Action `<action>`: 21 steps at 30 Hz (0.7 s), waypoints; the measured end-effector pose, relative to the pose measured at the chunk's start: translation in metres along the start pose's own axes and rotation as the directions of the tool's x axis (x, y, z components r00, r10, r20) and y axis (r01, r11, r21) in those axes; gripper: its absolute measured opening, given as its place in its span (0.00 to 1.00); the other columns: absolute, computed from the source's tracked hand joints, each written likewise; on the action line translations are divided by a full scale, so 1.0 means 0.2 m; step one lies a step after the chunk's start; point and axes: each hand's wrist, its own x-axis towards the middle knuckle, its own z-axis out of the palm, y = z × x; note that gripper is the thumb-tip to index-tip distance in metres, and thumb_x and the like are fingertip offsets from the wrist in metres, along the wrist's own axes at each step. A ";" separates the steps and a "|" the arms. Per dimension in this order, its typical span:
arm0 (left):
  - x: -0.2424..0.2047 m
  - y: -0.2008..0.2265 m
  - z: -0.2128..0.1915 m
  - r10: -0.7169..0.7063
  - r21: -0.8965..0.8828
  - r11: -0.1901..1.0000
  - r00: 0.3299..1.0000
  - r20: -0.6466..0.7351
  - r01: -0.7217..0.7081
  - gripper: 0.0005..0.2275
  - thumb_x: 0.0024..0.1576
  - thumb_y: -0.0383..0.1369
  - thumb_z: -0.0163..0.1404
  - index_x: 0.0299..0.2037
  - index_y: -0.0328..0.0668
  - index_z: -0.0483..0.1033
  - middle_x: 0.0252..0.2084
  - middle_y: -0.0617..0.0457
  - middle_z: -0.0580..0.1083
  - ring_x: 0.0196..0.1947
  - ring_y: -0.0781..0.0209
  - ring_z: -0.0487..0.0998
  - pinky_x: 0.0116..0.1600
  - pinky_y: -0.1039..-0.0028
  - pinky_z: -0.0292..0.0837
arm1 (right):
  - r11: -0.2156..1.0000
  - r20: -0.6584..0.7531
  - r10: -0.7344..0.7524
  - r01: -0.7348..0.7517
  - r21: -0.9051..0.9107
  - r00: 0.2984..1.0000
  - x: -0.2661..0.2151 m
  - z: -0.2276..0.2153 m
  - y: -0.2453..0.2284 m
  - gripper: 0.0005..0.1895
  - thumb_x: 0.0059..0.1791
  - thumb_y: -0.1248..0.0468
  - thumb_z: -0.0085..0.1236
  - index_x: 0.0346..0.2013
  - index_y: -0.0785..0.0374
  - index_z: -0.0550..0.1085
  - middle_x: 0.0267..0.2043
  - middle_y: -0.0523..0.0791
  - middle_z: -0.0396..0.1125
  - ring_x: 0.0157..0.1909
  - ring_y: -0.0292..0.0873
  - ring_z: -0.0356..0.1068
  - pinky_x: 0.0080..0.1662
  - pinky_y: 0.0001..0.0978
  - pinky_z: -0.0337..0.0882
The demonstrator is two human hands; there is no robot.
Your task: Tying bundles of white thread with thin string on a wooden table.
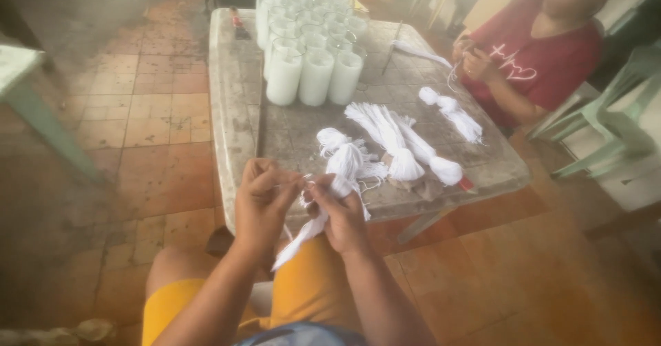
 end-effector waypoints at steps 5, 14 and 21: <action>0.00 -0.06 -0.01 0.579 0.509 0.655 0.804 0.136 -0.558 0.05 0.53 0.24 0.58 0.34 0.48 0.81 0.37 0.54 0.63 0.32 0.59 0.71 0.37 0.72 0.71 | 0.748 0.190 -0.377 0.419 -0.514 0.907 -0.06 0.07 -0.11 0.07 0.55 0.61 0.54 0.39 0.62 0.72 0.26 0.45 0.67 0.25 0.35 0.66 0.31 0.25 0.68; -0.03 0.11 -0.02 0.024 -0.057 0.998 0.980 0.200 -0.013 0.02 0.55 0.23 0.56 0.30 0.33 0.79 0.39 0.53 0.61 0.43 0.59 0.65 0.49 0.65 0.70 | 0.817 0.136 -0.404 0.423 -0.391 0.905 -0.07 0.08 -0.14 0.06 0.55 0.62 0.52 0.39 0.63 0.70 0.21 0.42 0.66 0.21 0.32 0.62 0.29 0.23 0.66; -0.02 0.07 -0.01 0.046 0.094 0.994 0.983 0.179 -0.064 0.01 0.54 0.25 0.58 0.32 0.36 0.80 0.38 0.50 0.69 0.42 0.55 0.73 0.49 0.60 0.72 | 0.796 0.136 -0.443 0.459 -0.394 0.886 -0.10 0.12 -0.20 0.08 0.52 0.62 0.57 0.36 0.65 0.73 0.41 0.44 0.65 0.30 0.30 0.62 0.34 0.24 0.70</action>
